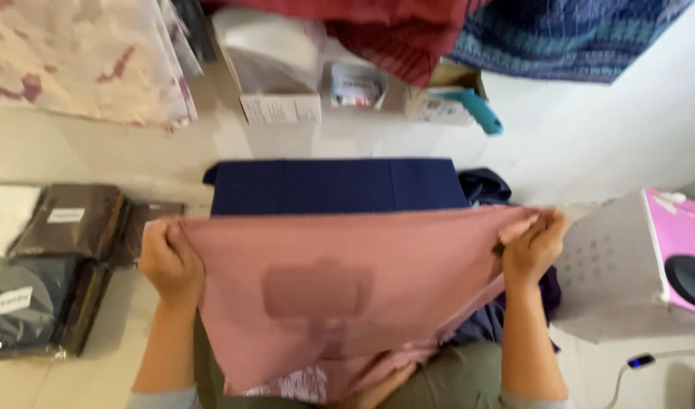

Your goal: The person uses a lint roller to remove debris from a pink fabric garment, then folds it neatly.

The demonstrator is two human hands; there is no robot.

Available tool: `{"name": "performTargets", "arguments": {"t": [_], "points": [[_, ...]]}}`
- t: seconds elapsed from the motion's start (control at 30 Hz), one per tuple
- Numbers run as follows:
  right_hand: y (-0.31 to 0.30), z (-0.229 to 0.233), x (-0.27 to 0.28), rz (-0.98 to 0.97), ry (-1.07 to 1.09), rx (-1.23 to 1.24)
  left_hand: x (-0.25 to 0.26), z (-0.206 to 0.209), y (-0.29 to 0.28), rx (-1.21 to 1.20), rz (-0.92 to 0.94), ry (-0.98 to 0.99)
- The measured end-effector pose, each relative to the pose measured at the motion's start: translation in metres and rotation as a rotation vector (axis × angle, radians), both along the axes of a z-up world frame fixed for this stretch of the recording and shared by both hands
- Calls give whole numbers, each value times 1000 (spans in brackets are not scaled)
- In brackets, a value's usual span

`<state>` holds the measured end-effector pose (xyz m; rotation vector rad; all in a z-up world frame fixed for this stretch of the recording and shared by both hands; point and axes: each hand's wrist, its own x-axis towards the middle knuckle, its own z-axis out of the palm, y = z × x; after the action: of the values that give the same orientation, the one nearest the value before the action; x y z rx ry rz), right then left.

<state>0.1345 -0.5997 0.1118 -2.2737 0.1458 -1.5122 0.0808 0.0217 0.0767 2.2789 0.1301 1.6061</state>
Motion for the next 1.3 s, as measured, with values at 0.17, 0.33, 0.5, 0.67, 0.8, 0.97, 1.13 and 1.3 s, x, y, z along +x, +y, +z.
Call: {"name": "performTargets", "arguments": {"t": [0.17,0.33,0.5,0.67,0.8,0.97,1.13,1.3], "points": [[24,21,115,94,-87,-74,111,59,4,44,-58,-69],[53,-17,186,128,112,-89,187,-5,0,1,-72,115],[44,-99,232,35,361,-122,231,-85,3,-79,-46,412],[42,-143,241,-160,643,-286,228,-105,-11,-83,181,789],[43,-136,241,-235,645,-366,227,-101,-14,-83,197,830],[-28,-159,278,152,841,182,251,-127,16,-263,190,1097],[14,-66,205,197,714,327,193,-48,10,-326,-46,904],[42,-52,180,744,762,-195,149,-79,-7,133,-488,729]]}}
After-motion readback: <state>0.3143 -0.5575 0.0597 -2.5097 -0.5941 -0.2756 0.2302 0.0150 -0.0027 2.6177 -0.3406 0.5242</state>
